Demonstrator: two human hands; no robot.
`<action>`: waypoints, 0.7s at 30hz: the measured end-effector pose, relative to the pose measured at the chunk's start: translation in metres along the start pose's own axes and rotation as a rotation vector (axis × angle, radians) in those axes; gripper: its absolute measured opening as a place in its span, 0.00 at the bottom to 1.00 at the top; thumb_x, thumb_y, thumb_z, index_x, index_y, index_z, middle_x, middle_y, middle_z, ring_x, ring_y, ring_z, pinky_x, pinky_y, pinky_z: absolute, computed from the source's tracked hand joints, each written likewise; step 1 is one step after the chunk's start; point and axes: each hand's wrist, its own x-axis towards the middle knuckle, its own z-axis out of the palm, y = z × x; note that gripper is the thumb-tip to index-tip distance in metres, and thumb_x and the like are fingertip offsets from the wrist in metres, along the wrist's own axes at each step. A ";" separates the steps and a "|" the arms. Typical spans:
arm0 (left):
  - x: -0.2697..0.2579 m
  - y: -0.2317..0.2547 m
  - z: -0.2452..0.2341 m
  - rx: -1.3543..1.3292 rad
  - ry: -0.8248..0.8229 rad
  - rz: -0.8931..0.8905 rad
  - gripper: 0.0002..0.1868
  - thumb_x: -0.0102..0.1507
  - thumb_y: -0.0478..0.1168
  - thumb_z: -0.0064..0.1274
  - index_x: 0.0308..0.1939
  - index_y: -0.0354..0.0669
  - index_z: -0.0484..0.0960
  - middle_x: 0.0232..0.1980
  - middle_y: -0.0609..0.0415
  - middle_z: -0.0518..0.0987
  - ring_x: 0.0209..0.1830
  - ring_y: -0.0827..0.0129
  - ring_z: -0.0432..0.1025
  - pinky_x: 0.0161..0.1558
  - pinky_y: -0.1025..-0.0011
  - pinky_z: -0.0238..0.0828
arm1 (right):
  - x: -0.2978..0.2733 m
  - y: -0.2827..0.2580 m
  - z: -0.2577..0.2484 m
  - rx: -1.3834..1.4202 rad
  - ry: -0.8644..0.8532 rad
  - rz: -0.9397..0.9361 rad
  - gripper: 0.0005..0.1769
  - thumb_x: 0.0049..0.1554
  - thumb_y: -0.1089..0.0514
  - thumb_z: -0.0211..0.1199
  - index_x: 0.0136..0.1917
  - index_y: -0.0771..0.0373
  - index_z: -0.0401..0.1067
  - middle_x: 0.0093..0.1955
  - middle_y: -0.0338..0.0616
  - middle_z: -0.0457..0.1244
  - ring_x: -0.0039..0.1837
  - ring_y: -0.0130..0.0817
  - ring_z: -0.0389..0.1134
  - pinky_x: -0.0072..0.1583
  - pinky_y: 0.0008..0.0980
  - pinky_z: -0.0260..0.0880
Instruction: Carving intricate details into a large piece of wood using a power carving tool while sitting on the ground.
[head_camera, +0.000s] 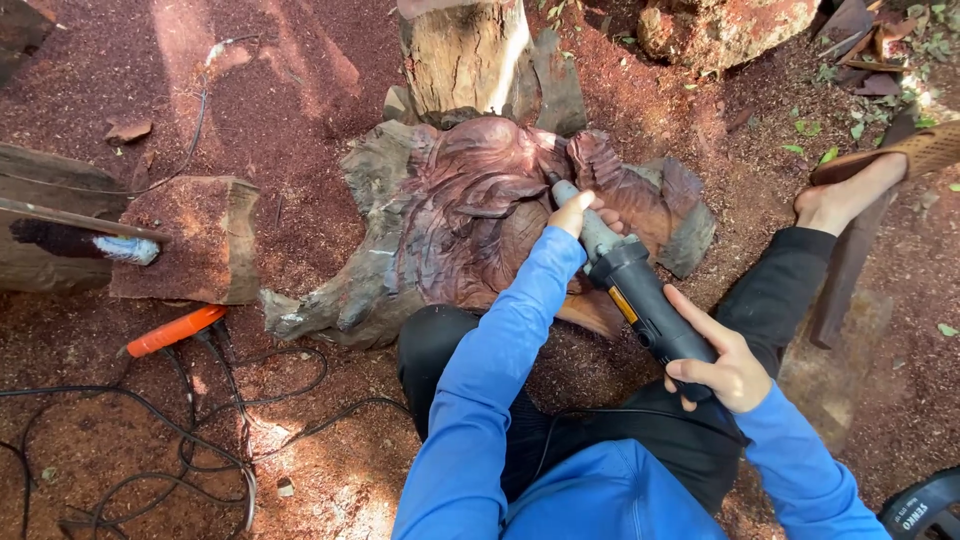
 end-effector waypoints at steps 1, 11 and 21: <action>-0.002 0.003 0.000 0.007 -0.006 -0.007 0.27 0.70 0.48 0.51 0.63 0.25 0.71 0.46 0.27 0.81 0.42 0.40 0.80 0.47 0.40 0.84 | 0.001 -0.003 0.002 -0.001 -0.002 0.018 0.56 0.38 0.80 0.65 0.78 0.56 0.60 0.53 0.76 0.65 0.30 0.57 0.76 0.19 0.44 0.81; -0.025 0.016 0.015 0.025 0.033 -0.059 0.17 0.58 0.35 0.60 0.44 0.22 0.80 0.38 0.28 0.83 0.35 0.42 0.82 0.39 0.41 0.86 | -0.010 0.008 0.013 0.002 0.034 -0.017 0.55 0.39 0.79 0.64 0.78 0.56 0.60 0.53 0.71 0.65 0.31 0.54 0.75 0.20 0.42 0.81; -0.099 0.026 0.051 0.091 0.052 -0.069 0.14 0.58 0.33 0.56 0.43 0.24 0.80 0.35 0.38 0.82 0.30 0.52 0.80 0.37 0.51 0.84 | -0.042 0.017 0.034 0.037 0.090 -0.001 0.57 0.40 0.78 0.60 0.81 0.55 0.53 0.59 0.68 0.64 0.31 0.47 0.72 0.20 0.34 0.73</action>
